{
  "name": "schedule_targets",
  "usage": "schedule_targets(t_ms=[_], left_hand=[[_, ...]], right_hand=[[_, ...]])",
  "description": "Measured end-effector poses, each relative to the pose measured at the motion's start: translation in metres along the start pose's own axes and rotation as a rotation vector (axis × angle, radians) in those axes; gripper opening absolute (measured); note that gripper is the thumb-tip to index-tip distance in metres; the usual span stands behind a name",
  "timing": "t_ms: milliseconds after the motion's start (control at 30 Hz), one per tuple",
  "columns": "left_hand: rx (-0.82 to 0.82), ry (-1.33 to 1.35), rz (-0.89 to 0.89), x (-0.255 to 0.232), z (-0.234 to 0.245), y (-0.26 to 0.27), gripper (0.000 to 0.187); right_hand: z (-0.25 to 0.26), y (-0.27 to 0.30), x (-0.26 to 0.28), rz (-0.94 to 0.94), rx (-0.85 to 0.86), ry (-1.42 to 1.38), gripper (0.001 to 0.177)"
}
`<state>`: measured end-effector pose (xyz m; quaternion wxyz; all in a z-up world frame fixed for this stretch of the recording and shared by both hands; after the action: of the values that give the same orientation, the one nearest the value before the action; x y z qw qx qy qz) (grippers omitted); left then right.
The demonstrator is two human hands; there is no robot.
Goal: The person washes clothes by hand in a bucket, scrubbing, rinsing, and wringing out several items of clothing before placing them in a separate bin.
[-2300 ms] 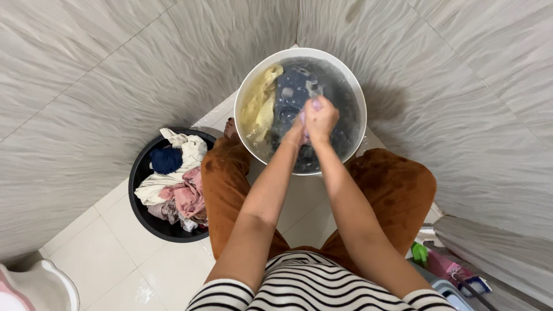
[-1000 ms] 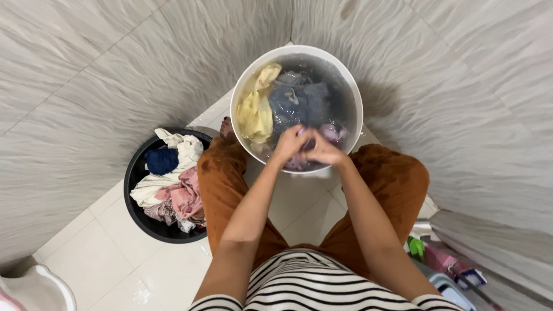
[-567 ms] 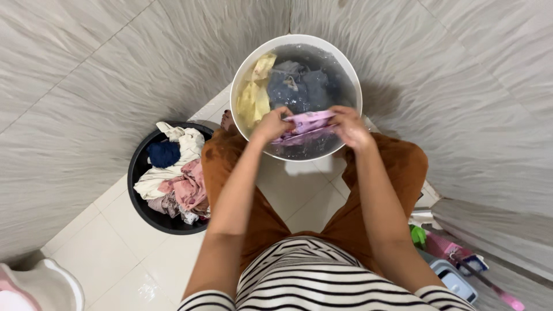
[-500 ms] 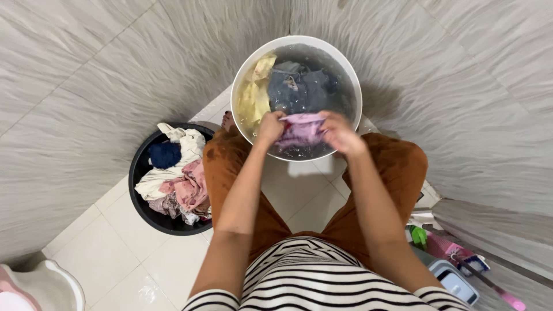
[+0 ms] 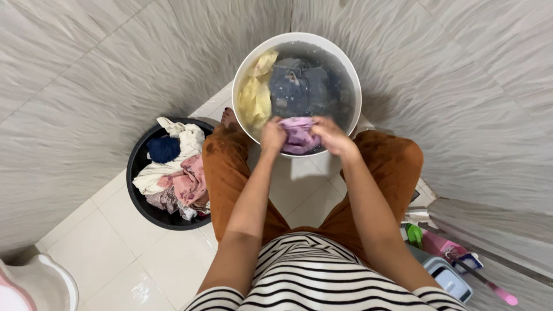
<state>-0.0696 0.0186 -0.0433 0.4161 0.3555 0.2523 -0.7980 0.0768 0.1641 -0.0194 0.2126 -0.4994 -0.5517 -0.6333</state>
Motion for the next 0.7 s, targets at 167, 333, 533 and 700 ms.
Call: schedule_targets(t_ms=[167, 333, 533, 700], left_hand=[[0.104, 0.681, 0.445, 0.019, -0.02, -0.009, 0.02], [0.707, 0.781, 0.453, -0.049, -0.032, 0.029, 0.041], [0.49, 0.088, 0.23, -0.018, -0.014, 0.025, 0.041], [0.178, 0.116, 0.257, 0.025, -0.014, 0.004, 0.026]], right_hand=[[-0.014, 0.026, 0.01, 0.207, -0.323, 0.657, 0.032], [0.019, 0.008, -0.01, 0.316, -0.711, 0.997, 0.032], [-0.007, 0.004, -0.015, -0.005, -0.017, -0.055, 0.031], [-0.029, 0.031, 0.003, -0.052, 0.063, -0.064, 0.028]])
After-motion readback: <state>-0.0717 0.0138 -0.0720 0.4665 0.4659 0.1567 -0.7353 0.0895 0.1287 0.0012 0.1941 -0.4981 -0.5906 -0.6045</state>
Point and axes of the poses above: each hand's wrist, its own y-axis away from the middle knuckle, its own z-axis out of the back of the hand, x = y × z, the point moved 7 cm from there along -y, towards the middle knuckle, and after that the axes turned 7 degrees about y, right-handed, at the moved point
